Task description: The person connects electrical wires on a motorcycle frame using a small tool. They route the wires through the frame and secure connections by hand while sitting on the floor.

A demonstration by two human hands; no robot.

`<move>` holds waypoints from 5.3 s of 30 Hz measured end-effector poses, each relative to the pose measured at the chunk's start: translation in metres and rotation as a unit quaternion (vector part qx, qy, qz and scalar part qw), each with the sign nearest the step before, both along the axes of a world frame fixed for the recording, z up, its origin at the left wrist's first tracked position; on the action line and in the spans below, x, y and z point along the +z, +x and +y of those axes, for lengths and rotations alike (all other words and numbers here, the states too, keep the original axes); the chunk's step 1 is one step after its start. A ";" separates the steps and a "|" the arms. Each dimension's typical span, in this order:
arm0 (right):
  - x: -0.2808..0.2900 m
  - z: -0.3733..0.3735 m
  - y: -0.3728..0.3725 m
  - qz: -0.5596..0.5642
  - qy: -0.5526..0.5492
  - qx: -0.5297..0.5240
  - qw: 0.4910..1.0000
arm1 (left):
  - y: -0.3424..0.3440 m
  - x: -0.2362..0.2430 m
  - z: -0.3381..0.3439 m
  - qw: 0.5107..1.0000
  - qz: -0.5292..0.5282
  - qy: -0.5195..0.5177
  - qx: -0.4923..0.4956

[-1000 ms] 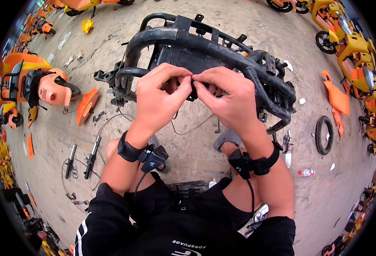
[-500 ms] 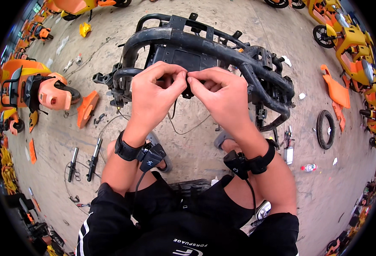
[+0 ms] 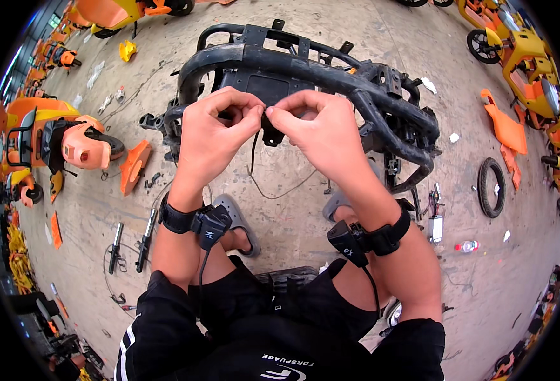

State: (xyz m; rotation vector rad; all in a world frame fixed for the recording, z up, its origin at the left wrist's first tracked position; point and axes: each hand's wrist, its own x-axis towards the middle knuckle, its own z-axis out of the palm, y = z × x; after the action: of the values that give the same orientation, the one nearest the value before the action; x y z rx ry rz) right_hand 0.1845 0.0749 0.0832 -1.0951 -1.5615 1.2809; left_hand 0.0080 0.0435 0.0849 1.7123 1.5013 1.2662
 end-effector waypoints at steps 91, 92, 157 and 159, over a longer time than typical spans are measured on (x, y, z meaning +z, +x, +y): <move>-0.483 -0.409 0.240 -0.389 -0.379 -0.233 0.807 | 0.046 0.074 0.000 0.897 0.416 -0.149 0.009; -0.467 -0.407 0.240 -0.384 -0.382 -0.240 0.806 | 0.021 0.062 -0.002 0.899 0.428 -0.088 -0.003; 0.012 -0.049 0.030 -0.112 0.006 -0.103 0.988 | -0.007 -0.017 0.000 0.979 0.098 0.173 -0.039; 0.014 -0.048 0.030 -0.090 -0.032 -0.099 0.991 | -0.007 -0.017 0.000 0.980 0.097 0.172 -0.039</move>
State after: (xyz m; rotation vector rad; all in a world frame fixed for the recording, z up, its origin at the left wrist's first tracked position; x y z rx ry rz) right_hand 0.2147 0.0273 0.0970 -1.4023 -1.5066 1.1300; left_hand 0.0011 0.0439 0.0677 2.1497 1.3615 1.4142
